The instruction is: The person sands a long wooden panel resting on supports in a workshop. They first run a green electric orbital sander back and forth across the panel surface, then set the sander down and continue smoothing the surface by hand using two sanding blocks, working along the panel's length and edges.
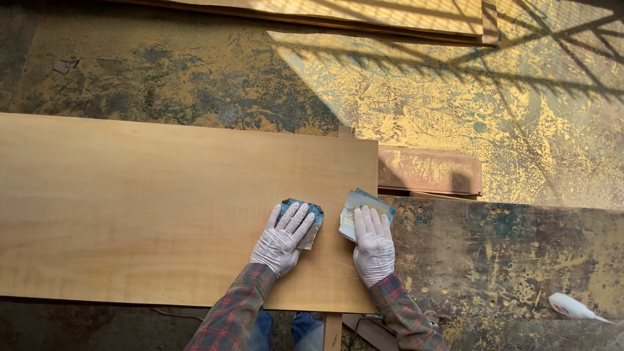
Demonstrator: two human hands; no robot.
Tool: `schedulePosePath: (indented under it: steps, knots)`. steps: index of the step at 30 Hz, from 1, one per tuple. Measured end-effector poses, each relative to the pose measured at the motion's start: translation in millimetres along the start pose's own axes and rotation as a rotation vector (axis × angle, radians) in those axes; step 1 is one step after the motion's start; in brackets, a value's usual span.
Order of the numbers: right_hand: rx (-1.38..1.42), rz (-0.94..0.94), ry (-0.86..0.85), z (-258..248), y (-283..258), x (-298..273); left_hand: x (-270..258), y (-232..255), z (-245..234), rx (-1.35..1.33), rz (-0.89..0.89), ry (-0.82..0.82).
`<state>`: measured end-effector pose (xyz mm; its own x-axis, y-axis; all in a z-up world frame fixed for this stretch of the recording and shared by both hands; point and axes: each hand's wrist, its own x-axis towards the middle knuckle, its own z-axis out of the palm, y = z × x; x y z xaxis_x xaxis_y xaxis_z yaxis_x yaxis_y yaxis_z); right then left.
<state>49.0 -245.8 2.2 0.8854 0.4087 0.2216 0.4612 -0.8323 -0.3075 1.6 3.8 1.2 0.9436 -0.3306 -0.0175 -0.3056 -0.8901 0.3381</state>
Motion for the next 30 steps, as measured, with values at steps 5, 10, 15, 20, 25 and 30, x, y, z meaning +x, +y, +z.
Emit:
schedulePosePath:
  steps: [5,10,15,20,25,30]
  knots:
    - [0.022,-0.04,-0.048,-0.5,-2.5,14.0,0.2,1.8,2.5,-0.013,-0.013,-0.033]
    - [-0.023,0.013,0.011,7.2,-5.8,3.6,1.4,0.0,-0.1,-0.045,-0.005,-0.024]
    - [0.137,-0.049,-0.073,-18.7,-13.3,27.7,-3.5,-2.5,8.8,-0.009,0.0,0.004]
    - [0.817,0.44,-0.08,-50.4,26.0,32.8,-1.0,0.9,2.6,-0.018,-0.012,-0.021]
    - [0.587,0.274,0.0,-29.5,25.8,27.8,0.1,0.6,1.1,0.0,-0.022,-0.058]
    - [0.194,-0.038,-0.143,-7.8,-8.7,9.7,-2.8,0.7,3.4,-0.011,-0.007,-0.021]
